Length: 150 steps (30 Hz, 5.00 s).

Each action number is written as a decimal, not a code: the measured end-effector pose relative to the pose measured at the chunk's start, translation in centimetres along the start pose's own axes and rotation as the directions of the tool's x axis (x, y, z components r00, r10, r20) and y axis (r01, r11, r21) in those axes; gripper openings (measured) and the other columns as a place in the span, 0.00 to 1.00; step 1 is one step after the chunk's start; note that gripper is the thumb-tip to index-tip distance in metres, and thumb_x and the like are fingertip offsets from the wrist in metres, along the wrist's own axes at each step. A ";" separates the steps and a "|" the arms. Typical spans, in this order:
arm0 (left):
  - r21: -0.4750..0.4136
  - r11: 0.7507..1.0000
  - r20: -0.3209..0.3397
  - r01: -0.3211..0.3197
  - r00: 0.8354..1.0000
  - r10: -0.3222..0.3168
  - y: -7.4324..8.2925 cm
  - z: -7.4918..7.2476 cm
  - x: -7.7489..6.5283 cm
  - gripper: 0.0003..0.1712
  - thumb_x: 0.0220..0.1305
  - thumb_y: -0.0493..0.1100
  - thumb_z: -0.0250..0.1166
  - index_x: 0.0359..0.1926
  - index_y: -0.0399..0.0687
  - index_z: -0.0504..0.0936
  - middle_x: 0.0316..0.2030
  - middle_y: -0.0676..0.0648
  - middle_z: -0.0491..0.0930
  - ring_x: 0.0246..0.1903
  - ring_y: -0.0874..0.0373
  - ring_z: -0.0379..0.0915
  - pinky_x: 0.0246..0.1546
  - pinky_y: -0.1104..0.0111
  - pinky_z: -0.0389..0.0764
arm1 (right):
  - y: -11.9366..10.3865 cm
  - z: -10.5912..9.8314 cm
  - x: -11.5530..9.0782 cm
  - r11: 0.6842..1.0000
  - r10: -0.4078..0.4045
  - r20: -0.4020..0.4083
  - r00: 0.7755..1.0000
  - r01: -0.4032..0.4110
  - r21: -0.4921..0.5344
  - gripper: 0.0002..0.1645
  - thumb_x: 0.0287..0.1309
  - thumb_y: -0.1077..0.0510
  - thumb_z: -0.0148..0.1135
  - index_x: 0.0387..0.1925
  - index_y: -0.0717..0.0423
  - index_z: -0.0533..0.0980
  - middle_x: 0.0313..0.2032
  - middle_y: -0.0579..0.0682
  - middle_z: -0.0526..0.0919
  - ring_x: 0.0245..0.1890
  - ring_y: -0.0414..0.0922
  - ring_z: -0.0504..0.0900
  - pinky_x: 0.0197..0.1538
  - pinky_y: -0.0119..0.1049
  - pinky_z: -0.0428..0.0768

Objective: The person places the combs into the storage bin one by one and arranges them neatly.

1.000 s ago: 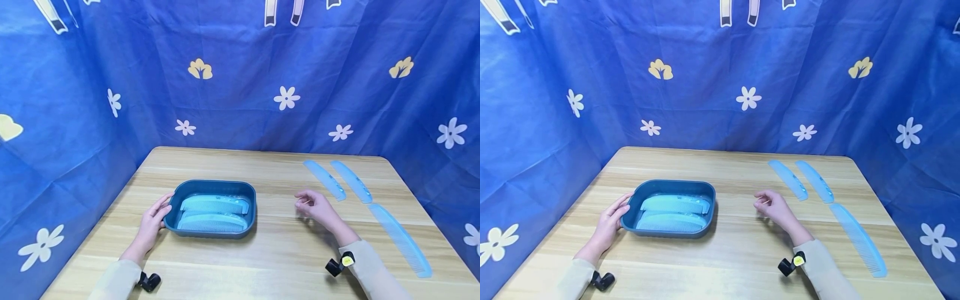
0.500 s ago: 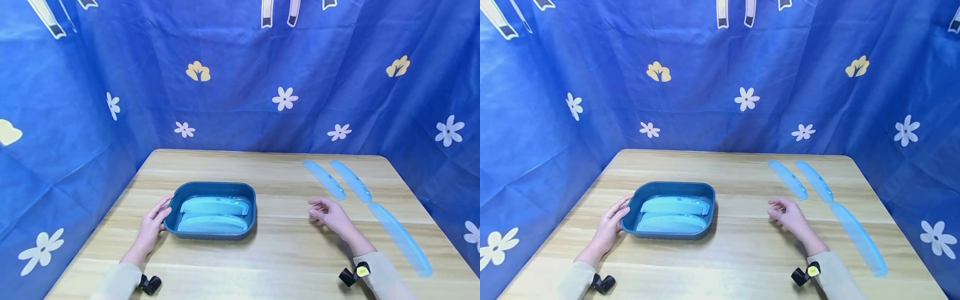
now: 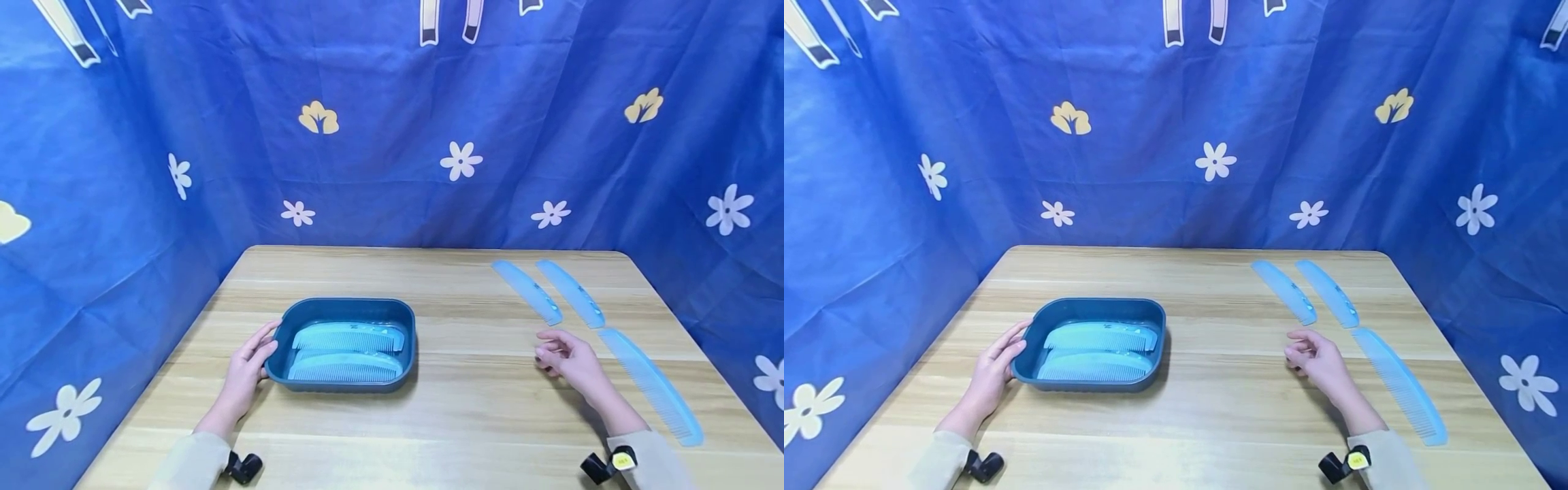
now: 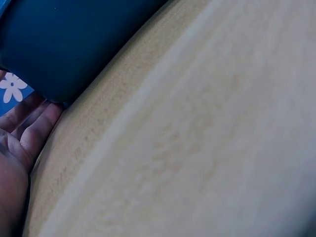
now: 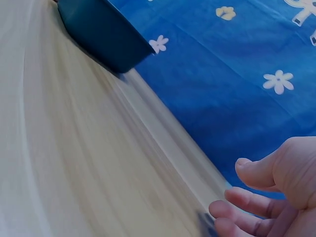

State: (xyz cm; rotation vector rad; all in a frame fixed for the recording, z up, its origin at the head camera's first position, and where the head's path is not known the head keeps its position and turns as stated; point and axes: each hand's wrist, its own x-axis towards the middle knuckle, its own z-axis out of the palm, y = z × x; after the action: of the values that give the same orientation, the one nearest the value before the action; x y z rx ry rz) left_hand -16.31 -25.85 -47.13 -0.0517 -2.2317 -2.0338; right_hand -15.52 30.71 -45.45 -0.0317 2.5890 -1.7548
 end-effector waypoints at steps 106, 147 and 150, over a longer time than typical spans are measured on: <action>0.018 1.000 0.006 -0.019 1.000 0.019 0.1 -0.3 -0.1 0.26 0.69 0.47 0.54 0.66 0.48 0.65 0.47 0.50 0.73 0.38 0.63 0.76 0.29 0.70 0.81 | 3.9 -12.3 -3.9 0.858 0.140 -0.292 0.946 -0.263 -0.442 0.29 0.54 0.63 0.62 0.51 0.80 0.65 0.39 0.70 0.75 0.36 0.56 0.76 0.30 0.39 0.75; -0.003 1.000 0.007 -0.027 1.000 0.027 -0.1 -0.1 -0.3 0.26 0.68 0.46 0.55 0.66 0.48 0.66 0.46 0.50 0.75 0.37 0.63 0.76 0.29 0.70 0.81 | -2.4 -6.8 -3.3 0.908 -0.138 -0.277 0.951 0.010 -0.419 0.23 0.57 0.61 0.63 0.51 0.71 0.72 0.39 0.62 0.79 0.31 0.24 0.69 0.31 0.19 0.71; -0.012 1.000 0.002 -0.028 1.000 0.028 -0.1 -0.1 -0.3 0.26 0.68 0.46 0.55 0.65 0.48 0.66 0.46 0.50 0.75 0.37 0.63 0.77 0.29 0.70 0.81 | -2.8 -6.3 -3.1 0.909 -0.127 -0.262 0.957 0.007 -0.417 0.23 0.58 0.60 0.62 0.52 0.70 0.72 0.40 0.61 0.78 0.31 0.27 0.70 0.31 0.20 0.72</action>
State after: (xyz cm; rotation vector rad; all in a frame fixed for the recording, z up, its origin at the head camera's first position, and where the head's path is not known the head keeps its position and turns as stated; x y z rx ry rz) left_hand -16.02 -25.91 -47.26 -0.0866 -2.2071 -2.0343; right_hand -12.51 35.63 -40.55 0.1384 3.1601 -1.2711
